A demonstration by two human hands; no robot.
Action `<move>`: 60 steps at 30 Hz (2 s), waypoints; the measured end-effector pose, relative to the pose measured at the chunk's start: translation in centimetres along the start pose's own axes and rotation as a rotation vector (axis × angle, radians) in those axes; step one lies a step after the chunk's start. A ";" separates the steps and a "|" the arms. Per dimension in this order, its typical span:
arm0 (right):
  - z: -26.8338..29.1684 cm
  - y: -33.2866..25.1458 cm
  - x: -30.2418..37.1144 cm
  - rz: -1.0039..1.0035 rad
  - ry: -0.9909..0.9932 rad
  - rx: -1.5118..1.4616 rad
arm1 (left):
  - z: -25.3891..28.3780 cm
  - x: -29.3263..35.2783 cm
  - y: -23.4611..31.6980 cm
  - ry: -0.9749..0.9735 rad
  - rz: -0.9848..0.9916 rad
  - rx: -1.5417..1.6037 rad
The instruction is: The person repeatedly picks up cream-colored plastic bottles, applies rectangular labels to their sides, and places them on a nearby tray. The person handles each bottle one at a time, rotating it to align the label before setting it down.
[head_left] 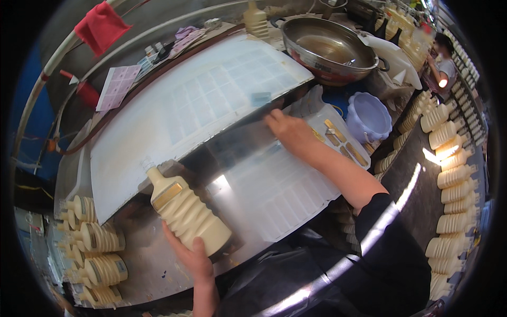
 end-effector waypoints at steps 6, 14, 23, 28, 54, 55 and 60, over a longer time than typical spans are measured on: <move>-0.3 0.5 -0.6 0.105 -0.026 0.043 | 0.2 0.0 -0.5 0.006 -0.015 0.012; -1.1 1.2 -0.3 0.141 -0.006 0.184 | 0.2 -0.1 -0.1 0.003 0.016 0.039; 2.4 -1.4 -0.2 0.198 0.174 0.019 | 2.6 3.3 -3.1 0.008 -0.050 -0.069; 9.0 -8.6 -0.7 0.205 -0.148 -0.103 | 3.1 4.0 -3.0 0.048 -0.034 0.009; 14.2 9.4 -1.8 -0.508 -0.441 -0.746 | 1.6 3.3 -1.7 0.037 0.129 0.158; 16.1 10.6 -1.6 -0.774 -0.447 -0.779 | 1.9 3.5 -1.9 0.038 0.111 0.134; 11.2 30.4 9.7 -1.030 -0.179 -0.590 | 1.1 3.3 -2.2 -0.016 0.085 0.219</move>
Point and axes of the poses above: each hand's wrist, its own x-axis away from the middle knuckle, its own z-axis out of the back of the hand, y = z × x, the point moved 3 cm from there along -x, towards the middle knuckle, and after that the axes turned 9 degrees about x, right-handed, at the moved point
